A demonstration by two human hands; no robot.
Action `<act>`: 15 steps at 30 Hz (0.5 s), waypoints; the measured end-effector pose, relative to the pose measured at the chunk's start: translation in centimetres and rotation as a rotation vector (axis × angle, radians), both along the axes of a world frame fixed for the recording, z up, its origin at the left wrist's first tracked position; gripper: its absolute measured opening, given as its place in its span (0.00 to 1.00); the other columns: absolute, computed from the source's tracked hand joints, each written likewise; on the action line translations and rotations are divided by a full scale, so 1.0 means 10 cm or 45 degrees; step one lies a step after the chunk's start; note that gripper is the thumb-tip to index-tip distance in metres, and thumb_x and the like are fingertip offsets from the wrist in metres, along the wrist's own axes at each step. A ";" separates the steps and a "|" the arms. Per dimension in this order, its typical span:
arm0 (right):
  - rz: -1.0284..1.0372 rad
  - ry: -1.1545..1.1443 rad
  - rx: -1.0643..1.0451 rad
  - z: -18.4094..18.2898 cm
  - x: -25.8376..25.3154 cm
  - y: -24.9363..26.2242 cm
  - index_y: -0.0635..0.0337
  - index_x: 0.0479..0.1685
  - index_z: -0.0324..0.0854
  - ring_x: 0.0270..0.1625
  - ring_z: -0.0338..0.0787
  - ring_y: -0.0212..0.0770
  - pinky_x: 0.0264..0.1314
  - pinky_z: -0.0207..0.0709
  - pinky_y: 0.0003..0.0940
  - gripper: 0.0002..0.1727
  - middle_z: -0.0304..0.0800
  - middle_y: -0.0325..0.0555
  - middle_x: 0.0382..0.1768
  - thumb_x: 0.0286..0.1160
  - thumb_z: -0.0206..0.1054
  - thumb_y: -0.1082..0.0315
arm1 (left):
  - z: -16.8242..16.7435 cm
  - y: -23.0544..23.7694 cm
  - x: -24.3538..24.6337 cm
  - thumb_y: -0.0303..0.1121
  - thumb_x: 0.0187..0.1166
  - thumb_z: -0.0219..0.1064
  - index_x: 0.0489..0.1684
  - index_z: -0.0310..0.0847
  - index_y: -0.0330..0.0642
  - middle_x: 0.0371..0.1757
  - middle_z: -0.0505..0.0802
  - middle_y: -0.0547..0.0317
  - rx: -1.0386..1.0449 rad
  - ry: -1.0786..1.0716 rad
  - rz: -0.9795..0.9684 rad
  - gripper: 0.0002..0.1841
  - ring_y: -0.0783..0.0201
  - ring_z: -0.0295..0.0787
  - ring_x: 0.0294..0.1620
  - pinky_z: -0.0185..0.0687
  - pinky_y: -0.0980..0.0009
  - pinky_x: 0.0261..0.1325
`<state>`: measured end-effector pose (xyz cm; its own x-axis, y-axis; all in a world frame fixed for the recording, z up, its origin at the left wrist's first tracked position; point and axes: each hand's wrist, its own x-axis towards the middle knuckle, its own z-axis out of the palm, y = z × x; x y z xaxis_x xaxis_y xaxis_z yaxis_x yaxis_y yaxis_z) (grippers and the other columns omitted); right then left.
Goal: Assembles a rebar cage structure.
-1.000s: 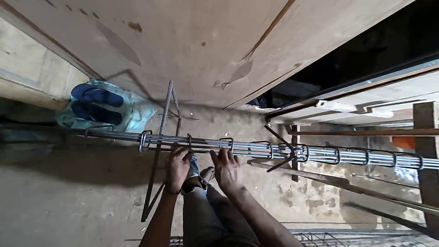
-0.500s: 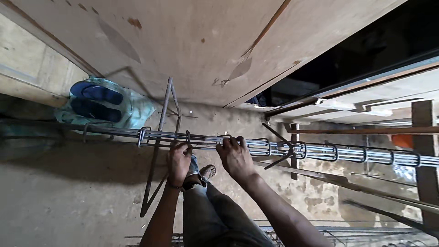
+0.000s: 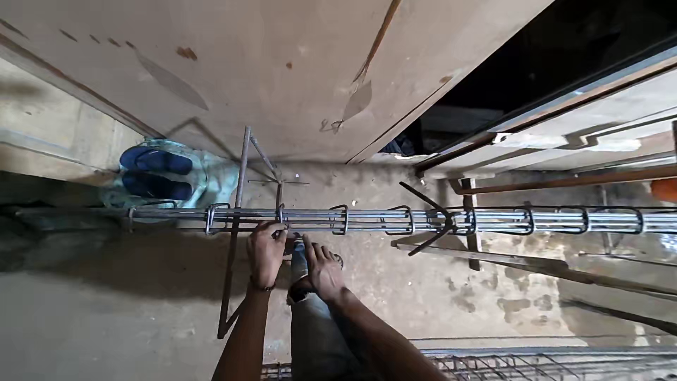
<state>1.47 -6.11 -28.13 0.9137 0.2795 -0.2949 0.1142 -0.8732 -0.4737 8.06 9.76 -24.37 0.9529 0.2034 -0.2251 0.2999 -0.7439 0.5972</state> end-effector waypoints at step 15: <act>-0.350 0.019 -0.117 -0.16 0.13 0.66 0.48 0.64 0.90 0.57 0.93 0.55 0.59 0.83 0.52 0.19 0.94 0.55 0.56 0.83 0.57 0.64 | -0.37 0.22 -0.19 0.29 0.69 0.78 0.36 0.96 0.41 0.46 0.97 0.53 -0.168 -0.387 -0.099 0.04 0.67 0.94 0.50 0.89 0.72 0.59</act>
